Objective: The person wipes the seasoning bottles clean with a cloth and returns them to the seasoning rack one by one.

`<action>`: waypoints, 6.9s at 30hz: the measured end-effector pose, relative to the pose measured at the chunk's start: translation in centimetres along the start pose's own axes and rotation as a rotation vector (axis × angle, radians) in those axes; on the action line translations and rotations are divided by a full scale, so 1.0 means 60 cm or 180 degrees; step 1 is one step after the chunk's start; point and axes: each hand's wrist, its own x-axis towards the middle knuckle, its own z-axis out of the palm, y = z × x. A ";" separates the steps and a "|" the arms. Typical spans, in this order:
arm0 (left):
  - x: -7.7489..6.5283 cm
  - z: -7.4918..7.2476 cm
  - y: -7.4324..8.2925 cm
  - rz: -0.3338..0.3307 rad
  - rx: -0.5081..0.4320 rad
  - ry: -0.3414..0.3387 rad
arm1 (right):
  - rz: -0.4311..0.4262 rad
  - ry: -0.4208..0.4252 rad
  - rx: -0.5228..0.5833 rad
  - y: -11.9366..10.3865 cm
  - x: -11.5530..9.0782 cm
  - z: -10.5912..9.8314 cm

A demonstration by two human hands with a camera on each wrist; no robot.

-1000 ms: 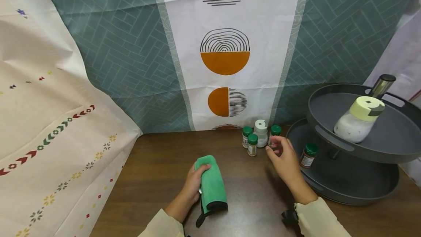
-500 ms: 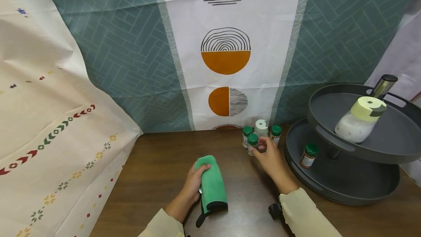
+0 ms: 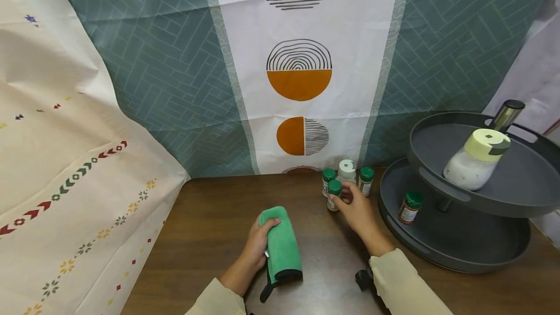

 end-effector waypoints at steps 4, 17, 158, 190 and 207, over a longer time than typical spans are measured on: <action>-0.008 0.001 0.013 0.0072 0.0159 -0.0137 | -0.0181 -0.0035 0.0140 -0.014 -0.015 0.002; -0.035 0.034 0.111 0.0610 0.0692 -0.0377 | -0.1195 -0.0180 -0.0059 -0.072 -0.076 0.007; -0.084 0.100 0.115 0.2140 0.1839 -0.0430 | 0.0408 -0.0955 0.2126 -0.130 -0.128 0.018; -0.088 0.103 0.110 0.1809 0.1778 -0.0368 | 0.0367 -0.1099 0.1924 -0.126 -0.125 0.013; -0.106 0.113 0.103 0.2140 0.2254 -0.1323 | 0.0608 -0.0378 0.2137 -0.129 -0.122 0.012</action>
